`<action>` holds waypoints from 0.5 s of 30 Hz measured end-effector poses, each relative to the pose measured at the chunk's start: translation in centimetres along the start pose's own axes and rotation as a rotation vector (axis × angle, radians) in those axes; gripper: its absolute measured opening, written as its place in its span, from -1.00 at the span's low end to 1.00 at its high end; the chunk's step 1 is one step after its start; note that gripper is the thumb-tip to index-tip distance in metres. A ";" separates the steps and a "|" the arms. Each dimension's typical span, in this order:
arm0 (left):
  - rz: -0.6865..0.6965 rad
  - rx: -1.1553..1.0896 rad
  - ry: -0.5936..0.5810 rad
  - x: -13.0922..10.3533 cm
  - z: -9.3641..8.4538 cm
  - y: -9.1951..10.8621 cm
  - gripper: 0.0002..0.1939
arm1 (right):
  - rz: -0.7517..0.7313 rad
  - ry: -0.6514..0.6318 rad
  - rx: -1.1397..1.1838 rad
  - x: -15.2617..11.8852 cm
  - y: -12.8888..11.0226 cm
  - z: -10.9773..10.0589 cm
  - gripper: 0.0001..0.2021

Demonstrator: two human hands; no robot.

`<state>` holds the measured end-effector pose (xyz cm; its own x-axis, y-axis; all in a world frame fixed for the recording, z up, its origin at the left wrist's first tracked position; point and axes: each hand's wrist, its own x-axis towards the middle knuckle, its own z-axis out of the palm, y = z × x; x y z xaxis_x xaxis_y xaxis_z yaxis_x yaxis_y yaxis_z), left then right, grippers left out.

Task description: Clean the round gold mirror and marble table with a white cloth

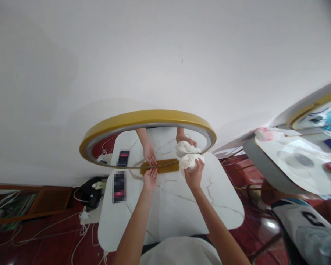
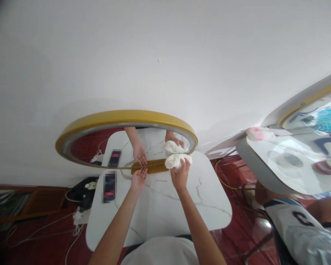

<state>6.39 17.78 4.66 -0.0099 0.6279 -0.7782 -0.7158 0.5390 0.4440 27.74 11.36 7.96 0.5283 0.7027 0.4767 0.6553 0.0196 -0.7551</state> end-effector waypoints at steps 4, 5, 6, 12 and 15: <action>0.027 -0.025 0.002 -0.4 -1.7 1.9 -0.81 | 0.208 -0.141 0.122 -2.3 -0.6 3.5 -0.43; 0.034 -0.031 -0.001 -0.5 -2.1 2.4 -0.81 | 0.282 -0.164 0.194 -3.0 -0.9 4.5 -0.43; 0.042 -0.036 -0.003 -0.7 -2.5 3.0 -0.80 | 0.367 -0.156 0.275 -3.7 -1.2 5.6 -0.42; 0.101 -0.083 -0.022 -1.5 -4.8 6.0 -0.78 | 0.774 0.097 0.486 -6.0 -2.8 10.6 -0.33; 0.114 -0.102 -0.044 -1.6 -5.4 6.6 -0.77 | 0.855 0.006 0.610 -6.4 -3.5 12.9 -0.38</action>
<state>-2.09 17.24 6.41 -0.0659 0.7071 -0.7040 -0.7788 0.4046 0.4793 15.04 15.97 1.76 0.6907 0.6477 -0.3216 -0.3200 -0.1251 -0.9391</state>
